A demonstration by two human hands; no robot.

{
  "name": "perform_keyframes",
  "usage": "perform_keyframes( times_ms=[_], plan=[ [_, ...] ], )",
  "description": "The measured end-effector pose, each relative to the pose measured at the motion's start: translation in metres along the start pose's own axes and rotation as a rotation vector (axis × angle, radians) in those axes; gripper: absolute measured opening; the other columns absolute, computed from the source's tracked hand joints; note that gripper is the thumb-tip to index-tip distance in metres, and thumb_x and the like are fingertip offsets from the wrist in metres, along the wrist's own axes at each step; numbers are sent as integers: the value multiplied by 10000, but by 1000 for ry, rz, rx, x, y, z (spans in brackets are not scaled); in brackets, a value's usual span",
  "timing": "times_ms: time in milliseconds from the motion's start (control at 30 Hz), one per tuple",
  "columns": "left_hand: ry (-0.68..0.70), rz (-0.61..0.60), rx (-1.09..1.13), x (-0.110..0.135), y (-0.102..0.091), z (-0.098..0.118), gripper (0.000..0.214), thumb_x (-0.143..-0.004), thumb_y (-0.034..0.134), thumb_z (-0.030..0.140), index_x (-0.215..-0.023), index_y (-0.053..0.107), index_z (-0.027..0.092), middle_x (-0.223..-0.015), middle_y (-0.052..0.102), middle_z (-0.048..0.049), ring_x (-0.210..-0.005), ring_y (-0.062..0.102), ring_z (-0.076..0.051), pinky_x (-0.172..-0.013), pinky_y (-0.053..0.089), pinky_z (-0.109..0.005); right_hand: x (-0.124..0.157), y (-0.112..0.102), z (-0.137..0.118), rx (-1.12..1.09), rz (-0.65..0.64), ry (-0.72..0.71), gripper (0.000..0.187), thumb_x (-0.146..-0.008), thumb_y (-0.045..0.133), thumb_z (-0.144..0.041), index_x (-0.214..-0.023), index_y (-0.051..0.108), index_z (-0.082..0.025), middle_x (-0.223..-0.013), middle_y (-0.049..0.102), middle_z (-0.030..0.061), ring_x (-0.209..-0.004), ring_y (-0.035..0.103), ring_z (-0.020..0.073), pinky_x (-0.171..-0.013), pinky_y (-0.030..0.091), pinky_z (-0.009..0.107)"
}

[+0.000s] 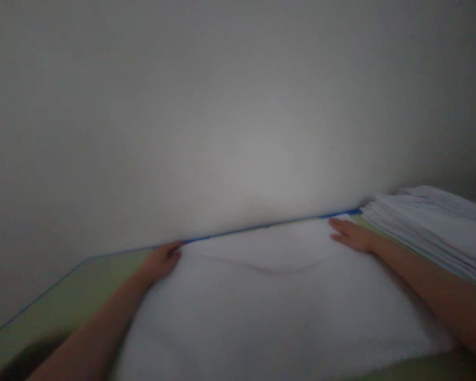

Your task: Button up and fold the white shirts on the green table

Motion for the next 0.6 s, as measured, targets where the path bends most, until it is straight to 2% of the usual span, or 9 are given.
perform_keyframes(
  times_ms=[167,300,433,533,600],
  plan=[
    [-80,-11,134,2,-9,-18,543,-765,452,468,-1181,577,143,-1109,649,-75,-993,602,-230,-932,434,-337,2,-1,10,-46,21,10,697,-843,330,-593,-1358,411,-130,-1420,340,110,-1314,305,266,-1102,233,425],
    [-143,-44,290,0,-9,-33,572,-744,474,519,-1146,597,132,-1077,667,-72,-977,607,-224,-900,452,-315,-15,-7,26,0,44,62,588,-845,340,-497,-1262,525,-126,-1301,499,135,-1202,461,271,-1041,328,416],
    [-95,-30,330,-5,-5,-31,561,-775,419,504,-1143,602,123,-1113,654,-70,-1037,579,-214,-938,416,-299,-41,-13,29,53,-40,85,426,-751,460,-365,-1053,648,-131,-1069,640,142,-971,598,271,-877,444,380],
    [-79,5,229,-8,-2,-24,521,-796,385,477,-1097,628,128,-1075,665,-83,-996,593,-224,-898,430,-307,-55,-16,27,-4,-121,67,333,-737,461,-333,-922,661,-141,-948,669,123,-852,621,247,-764,471,339],
    [-59,17,161,-9,0,-18,475,-809,358,460,-1004,660,149,-984,686,-77,-914,613,-223,-830,451,-305,-60,-22,26,-33,-123,32,317,-755,447,-354,-888,646,-146,-908,669,112,-831,617,240,-746,469,329]
  ],
)
Point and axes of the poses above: each hand's wrist, its own x-axis away from the middle knuckle, its own y-axis out of the palm, z = x × y, the point moved 9 cm from there along -x, towards the middle knuckle
